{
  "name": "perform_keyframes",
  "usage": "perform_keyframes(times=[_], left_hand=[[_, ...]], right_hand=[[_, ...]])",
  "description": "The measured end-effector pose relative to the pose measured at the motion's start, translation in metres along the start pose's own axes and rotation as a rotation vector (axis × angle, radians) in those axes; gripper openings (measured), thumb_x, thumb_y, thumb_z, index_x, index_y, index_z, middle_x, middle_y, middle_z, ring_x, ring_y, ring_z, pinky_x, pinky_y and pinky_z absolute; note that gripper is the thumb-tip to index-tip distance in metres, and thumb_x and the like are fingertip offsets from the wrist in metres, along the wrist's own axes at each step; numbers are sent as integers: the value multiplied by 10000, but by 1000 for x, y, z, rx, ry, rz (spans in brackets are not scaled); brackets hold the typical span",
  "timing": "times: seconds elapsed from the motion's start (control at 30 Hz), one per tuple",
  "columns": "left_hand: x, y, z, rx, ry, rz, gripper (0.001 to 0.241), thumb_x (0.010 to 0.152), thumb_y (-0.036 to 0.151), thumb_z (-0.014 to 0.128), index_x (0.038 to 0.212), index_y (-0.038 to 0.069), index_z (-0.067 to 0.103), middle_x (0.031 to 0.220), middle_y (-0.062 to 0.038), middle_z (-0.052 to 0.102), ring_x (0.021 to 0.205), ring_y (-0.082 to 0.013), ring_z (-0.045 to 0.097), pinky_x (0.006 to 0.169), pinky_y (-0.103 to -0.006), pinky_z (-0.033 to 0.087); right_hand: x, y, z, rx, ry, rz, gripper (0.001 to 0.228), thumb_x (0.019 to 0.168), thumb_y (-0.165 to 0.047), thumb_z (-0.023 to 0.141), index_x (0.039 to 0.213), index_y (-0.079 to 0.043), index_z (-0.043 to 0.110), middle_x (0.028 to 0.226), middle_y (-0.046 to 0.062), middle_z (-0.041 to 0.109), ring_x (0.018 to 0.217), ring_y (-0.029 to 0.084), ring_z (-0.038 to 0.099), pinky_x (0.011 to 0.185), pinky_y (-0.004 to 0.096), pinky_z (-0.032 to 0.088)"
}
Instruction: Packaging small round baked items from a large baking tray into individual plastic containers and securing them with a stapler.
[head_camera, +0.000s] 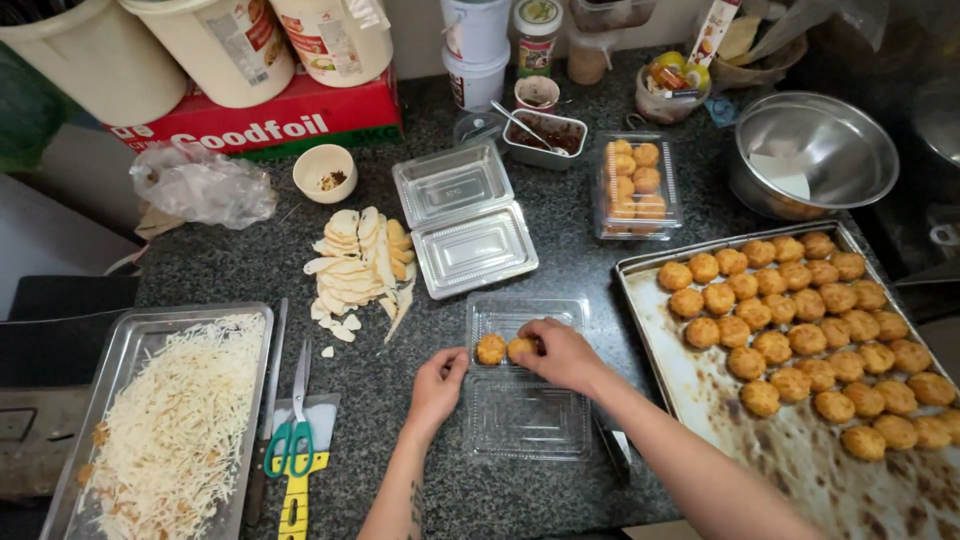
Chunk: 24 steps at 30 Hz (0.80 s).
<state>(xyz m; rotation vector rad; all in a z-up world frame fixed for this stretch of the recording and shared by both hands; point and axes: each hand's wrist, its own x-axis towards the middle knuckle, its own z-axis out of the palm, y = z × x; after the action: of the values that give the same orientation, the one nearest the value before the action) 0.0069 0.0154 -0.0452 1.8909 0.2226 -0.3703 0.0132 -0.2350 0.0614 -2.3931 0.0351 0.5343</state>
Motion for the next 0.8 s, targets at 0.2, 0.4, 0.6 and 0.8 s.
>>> perform_keyframes(times=[0.2,0.4,0.6,0.8], left_hand=[[-7,8,-4,17,-1,9,302,979,303,662,1183,122,790,903,-79,790,757,-176,691,714,-335,561],[-1,4,-1,3,-1,-11,323,972,306,670,1190,101,790,981,-153,793,900,-257,725,827,-399,564],[-9,39,-2,-122,40,-145,337,1004,246,605,1198,18,761,912,-71,747,885,-157,658,854,-259,501],[-14,37,-2,-48,38,-118,304,1001,198,610,1207,26,753,964,-65,768,869,-149,665,806,-262,522]], right_hand=[[-17,-2,-19,-47,128,-32,434,876,-419,709,1242,-187,692,1192,97,705,1109,356,706,968,491,570],[-51,65,-72,29,452,37,430,880,-331,716,1285,-196,671,1175,110,689,1114,370,694,951,510,562],[-92,139,-109,-215,636,251,478,888,-399,672,1297,-154,646,1285,60,639,1096,352,653,913,466,533],[-96,156,-99,-319,478,210,484,848,-294,683,1302,-212,539,1328,37,579,1085,328,654,848,480,563]])
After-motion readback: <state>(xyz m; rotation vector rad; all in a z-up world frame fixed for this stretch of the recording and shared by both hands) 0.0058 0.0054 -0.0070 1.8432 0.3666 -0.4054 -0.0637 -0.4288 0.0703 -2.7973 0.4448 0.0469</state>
